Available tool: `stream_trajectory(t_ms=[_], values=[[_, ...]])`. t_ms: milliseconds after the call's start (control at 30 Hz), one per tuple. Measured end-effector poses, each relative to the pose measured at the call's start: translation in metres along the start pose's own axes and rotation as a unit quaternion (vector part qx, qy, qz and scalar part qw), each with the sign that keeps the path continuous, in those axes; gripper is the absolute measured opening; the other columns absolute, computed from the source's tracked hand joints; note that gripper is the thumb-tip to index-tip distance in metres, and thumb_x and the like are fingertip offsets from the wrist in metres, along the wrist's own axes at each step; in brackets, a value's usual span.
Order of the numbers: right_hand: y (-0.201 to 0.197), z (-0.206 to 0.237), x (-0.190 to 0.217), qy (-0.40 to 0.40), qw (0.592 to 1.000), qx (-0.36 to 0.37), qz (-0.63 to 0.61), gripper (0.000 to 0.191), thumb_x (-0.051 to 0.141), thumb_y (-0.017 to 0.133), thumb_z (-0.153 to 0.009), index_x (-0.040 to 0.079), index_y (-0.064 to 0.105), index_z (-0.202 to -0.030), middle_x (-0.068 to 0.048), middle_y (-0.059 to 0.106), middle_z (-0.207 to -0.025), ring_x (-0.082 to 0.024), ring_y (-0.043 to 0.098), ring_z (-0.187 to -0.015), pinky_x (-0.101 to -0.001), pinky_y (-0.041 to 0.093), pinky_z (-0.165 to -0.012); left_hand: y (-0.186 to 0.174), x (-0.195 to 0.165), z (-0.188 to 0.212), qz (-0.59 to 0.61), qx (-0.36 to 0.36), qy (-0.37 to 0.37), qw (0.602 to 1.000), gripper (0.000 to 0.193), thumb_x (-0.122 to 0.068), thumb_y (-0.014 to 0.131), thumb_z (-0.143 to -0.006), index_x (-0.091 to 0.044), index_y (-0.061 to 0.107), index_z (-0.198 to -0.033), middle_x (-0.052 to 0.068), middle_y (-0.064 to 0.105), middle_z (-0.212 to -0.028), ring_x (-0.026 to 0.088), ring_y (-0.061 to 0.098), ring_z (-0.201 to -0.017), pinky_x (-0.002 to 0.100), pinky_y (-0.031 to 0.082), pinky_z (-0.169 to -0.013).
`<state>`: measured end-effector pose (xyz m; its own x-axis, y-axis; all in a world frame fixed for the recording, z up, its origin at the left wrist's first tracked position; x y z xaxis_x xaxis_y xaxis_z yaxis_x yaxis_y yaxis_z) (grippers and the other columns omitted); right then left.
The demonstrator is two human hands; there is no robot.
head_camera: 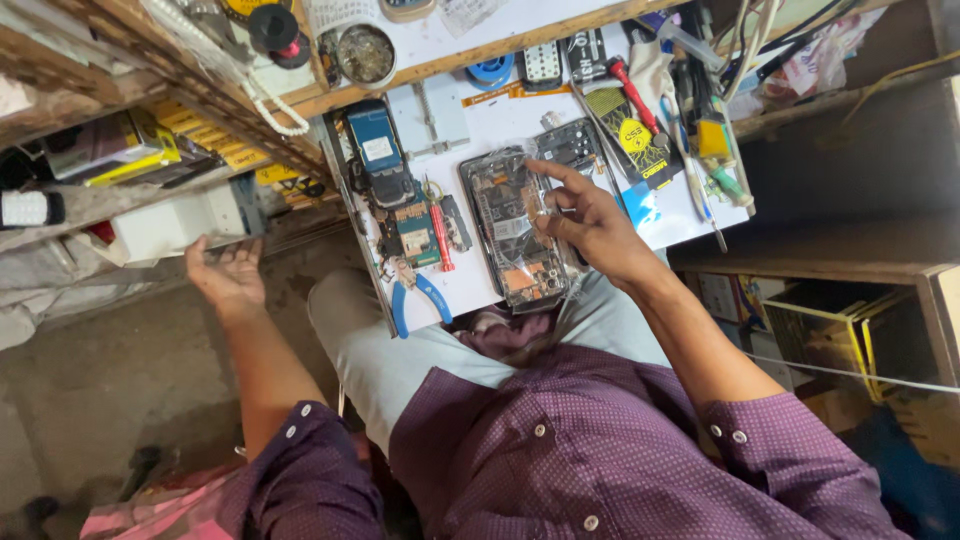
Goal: The person takes a boxed phone out of its packaging and sets the box aside, then works on a disassembled phone on the workbench. They use a screwdriver to unscrew and pry internal components, handling the midframe and battery area while other phones and tools lie on the bench.
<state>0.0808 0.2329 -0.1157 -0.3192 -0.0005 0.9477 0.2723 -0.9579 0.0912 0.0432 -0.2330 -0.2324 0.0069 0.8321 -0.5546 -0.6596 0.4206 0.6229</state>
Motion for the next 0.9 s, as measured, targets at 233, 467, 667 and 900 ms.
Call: stream_trajectory(t_ms=[233,467,667,900], values=[[0.000,0.001,0.002,-0.002,1.000,-0.011,-0.008,0.066,-0.009,0.061,-0.096,0.008,0.045,-0.157,0.000,0.061,-0.098,-0.009,0.059,-0.091,-0.0236,0.049,-0.083,-0.005,0.003,0.008,-0.111,-0.075,0.041,0.990,0.043,-0.031,0.073,-0.077,-0.015,0.057,-0.114,0.006,0.055,-0.105,0.027,0.056,-0.092,0.058,0.052,-0.093],[0.002,0.000,0.007,0.007,0.999,-0.027,-0.035,0.068,-0.010,0.061,-0.093,0.008,0.043,-0.156,0.000,0.064,-0.105,-0.009,0.061,-0.096,-0.0241,0.051,-0.086,-0.018,0.032,0.024,-0.057,-0.218,-0.076,0.971,0.037,-0.037,0.070,-0.093,-0.008,0.054,-0.109,0.006,0.057,-0.092,0.027,0.065,-0.084,0.044,0.059,-0.079],[0.009,0.005,0.014,-0.046,0.992,-0.044,-0.105,0.085,-0.013,0.059,-0.093,0.015,0.026,-0.166,-0.008,0.065,-0.120,-0.012,0.062,-0.105,-0.0275,0.053,-0.091,0.007,0.069,0.139,-0.270,-0.094,0.420,0.861,0.017,-0.020,0.059,-0.113,-0.006,0.051,-0.116,0.005,0.053,-0.091,0.013,0.047,-0.064,0.025,0.038,-0.051],[0.037,0.008,0.018,-0.126,0.965,-0.110,-0.200,0.105,-0.013,0.058,-0.097,0.025,-0.010,-0.167,-0.018,0.061,-0.139,-0.016,0.066,-0.112,-0.0279,0.059,-0.086,0.099,0.145,0.245,-0.254,0.202,0.043,0.945,0.077,-0.023,0.069,-0.095,-0.012,0.021,-0.154,0.017,0.056,-0.134,0.025,0.061,-0.124,0.042,0.055,-0.101]])
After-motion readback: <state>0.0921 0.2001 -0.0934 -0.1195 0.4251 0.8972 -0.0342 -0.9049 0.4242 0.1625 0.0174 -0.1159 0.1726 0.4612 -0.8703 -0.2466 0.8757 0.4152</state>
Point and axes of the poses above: each hand's wrist, its own z-axis away from the middle knuckle, its own y-axis out of the palm, x = y × z, the point moved 1 cm from there along -z, towards the middle knuckle
